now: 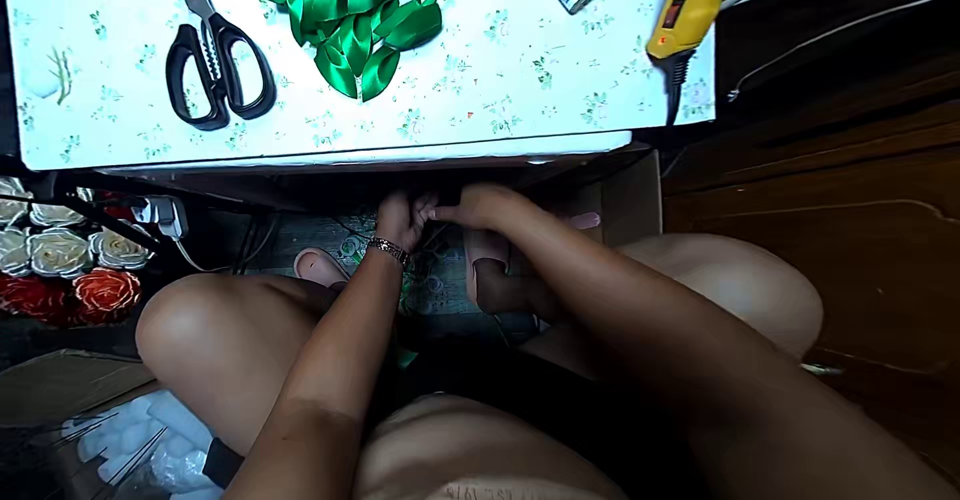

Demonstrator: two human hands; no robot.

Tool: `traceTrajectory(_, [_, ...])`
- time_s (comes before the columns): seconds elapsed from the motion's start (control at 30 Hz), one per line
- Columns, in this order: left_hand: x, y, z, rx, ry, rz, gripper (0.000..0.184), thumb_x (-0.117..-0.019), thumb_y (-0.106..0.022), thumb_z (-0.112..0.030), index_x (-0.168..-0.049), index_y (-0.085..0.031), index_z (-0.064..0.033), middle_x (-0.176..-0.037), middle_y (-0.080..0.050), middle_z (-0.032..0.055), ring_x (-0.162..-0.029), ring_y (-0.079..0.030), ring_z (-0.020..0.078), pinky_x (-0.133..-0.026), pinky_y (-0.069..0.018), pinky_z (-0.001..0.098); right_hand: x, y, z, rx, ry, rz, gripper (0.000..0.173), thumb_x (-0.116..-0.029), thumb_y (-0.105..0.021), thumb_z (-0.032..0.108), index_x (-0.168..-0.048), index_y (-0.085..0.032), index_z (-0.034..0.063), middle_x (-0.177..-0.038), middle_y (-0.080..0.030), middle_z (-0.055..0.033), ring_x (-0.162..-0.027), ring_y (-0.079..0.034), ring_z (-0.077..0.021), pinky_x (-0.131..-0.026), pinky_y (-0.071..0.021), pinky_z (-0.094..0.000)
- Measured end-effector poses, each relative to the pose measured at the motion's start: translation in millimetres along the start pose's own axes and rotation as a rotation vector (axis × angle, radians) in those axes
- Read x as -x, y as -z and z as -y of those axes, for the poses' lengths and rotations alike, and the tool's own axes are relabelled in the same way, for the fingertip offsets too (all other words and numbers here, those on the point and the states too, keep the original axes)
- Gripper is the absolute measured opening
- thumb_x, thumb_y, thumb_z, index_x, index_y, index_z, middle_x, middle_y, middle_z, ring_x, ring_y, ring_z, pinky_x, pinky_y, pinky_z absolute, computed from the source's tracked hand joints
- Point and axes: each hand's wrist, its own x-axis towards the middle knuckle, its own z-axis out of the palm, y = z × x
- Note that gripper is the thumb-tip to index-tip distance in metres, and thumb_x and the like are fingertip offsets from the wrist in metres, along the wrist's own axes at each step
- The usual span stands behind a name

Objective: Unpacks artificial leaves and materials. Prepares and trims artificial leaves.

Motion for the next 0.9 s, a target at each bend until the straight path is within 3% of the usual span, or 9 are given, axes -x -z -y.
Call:
traceTrajectory(0.1, [43.0, 1.5, 2.4, 0.005, -0.009, -0.047, 0.013, -0.1044, -0.045, -0.009, -0.11, -0.054, -0.002, -0.101, -0.066, 0.0102, -0.085, -0.068, 0.0151, -0.08, -0.057, 0.028, -18.8, -27.0, -9.0, -0.333, -0.061, -0.056, 0.075, -0.0919, -0.075, 0.047, -0.137, -0.053, -0.0079, -0.13, -0.058, -0.0302, -0.114, -0.062, -0.0415, -0.093, -0.0513, -0.0591])
traceTrajectory(0.17, [64.9, 9.4, 0.2, 0.028, 0.012, -0.051, 0.012, -0.1043, -0.044, -0.008, -0.109, -0.054, -0.0028, -0.106, -0.065, 0.0106, -0.094, -0.067, 0.0174, -0.086, -0.0561, 0.0306, -16.4, -39.5, -7.1, -0.454, -0.061, -0.031, 0.1, -0.0866, -0.083, 0.033, -0.16, -0.021, 0.0054, -0.135, -0.054, -0.0309, -0.105, -0.066, -0.0421, -0.084, -0.0567, -0.0561])
traceTrajectory(0.23, [83.0, 13.6, -6.7, 0.027, 0.039, -0.066, 0.012, -0.1036, -0.046, -0.009, -0.108, -0.056, -0.0029, -0.107, -0.067, 0.0114, -0.098, -0.068, 0.019, -0.088, -0.0555, 0.0323, -1.9, -47.8, -0.4, -0.418, -0.039, -0.034, 0.11, -0.0875, -0.081, 0.022, -0.166, -0.003, 0.0166, -0.134, -0.055, -0.0317, -0.102, -0.066, -0.0424, -0.083, -0.0559, -0.0564])
traceTrajectory(0.33, [112.4, 19.0, -16.7, 0.018, 0.059, -0.039, 0.01, -0.1034, -0.047, -0.008, -0.106, -0.055, -0.0032, -0.107, -0.067, 0.0123, -0.098, -0.069, 0.0197, -0.089, -0.0562, 0.0327, 34.5, -64.4, 10.1, -0.311, -0.017, -0.147, 0.077, -0.1001, -0.058, 0.016, -0.166, -0.018, 0.0187, -0.139, -0.058, -0.027, -0.126, -0.058, -0.0441, -0.102, -0.0449, -0.0638])
traceTrajectory(0.43, [138.5, 32.2, -26.8, -0.024, 0.044, 0.034, 0.013, -0.1045, -0.048, -0.008, -0.107, -0.058, -0.0006, -0.106, -0.07, 0.0137, -0.097, -0.071, 0.0207, -0.088, -0.0582, 0.0334, 54.1, -81.4, 14.9, -0.417, 0.047, -0.298, 0.047, -0.11, -0.034, 0.013, -0.156, -0.043, 0.0076, -0.126, -0.066, -0.024, -0.11, -0.068, -0.0367, -0.099, -0.0512, -0.0542])
traceTrajectory(0.53, [175.0, 51.4, -38.3, -0.231, -0.073, 0.139, 0.023, -0.1068, -0.047, -0.017, -0.116, -0.063, -0.0026, -0.11, -0.071, 0.0104, -0.095, -0.072, 0.0179, -0.086, -0.0588, 0.0319, 65.5, -90.7, 9.7, -0.649, 0.084, -0.336, 0.046, -0.1125, -0.027, 0.015, -0.153, -0.043, 0.0025, -0.122, -0.066, -0.0263, -0.094, -0.073, -0.0323, -0.089, -0.0579, -0.0476])
traceTrajectory(0.67, [215.0, 87.0, -48.2, -0.499, -0.261, 0.103, 0.023, -0.1074, -0.045, -0.017, -0.12, -0.061, -0.0066, -0.104, -0.068, 0.0044, -0.086, -0.068, 0.0128, -0.076, -0.058, 0.0292, 75.2, -94.4, -3.3, -0.896, 0.06, -0.388, 0.046, -0.1134, -0.024, 0.016, -0.155, -0.039, 0.0034, -0.127, -0.063, -0.0252, -0.094, -0.074, -0.0254, -0.086, -0.0606, -0.0391])
traceTrajectory(0.77, [221.5, 113.5, -38.9, -0.512, -0.31, -0.037, 0.027, -0.1031, -0.051, -0.013, -0.13, -0.052, -0.0082, -0.123, -0.058, 0.0066, -0.105, -0.061, 0.0144, -0.089, -0.0521, 0.0344, 70.5, -97.4, -12.1, -1.007, 0.065, -0.46, 0.046, -0.1128, -0.023, 0.014, -0.154, -0.04, 0.0024, -0.131, -0.059, -0.0249, -0.093, -0.073, -0.0238, -0.085, -0.061, -0.0377])
traceTrajectory(0.9, [214.8, 105.0, -7.6, -0.54, -0.188, -0.148, 0.076, -0.0952, -0.069, -0.022, -0.157, -0.027, -0.0097, -0.151, -0.044, 0.0177, -0.129, -0.05, 0.0298, -0.101, -0.0467, 0.0475, 67.3, -96.3, -11.8, -1.084, 0.071, -0.535, 0.045, -0.1127, -0.024, 0.015, -0.152, -0.043, 0.0031, -0.132, -0.06, -0.0234, -0.094, -0.073, -0.0223, -0.086, -0.0605, -0.0371])
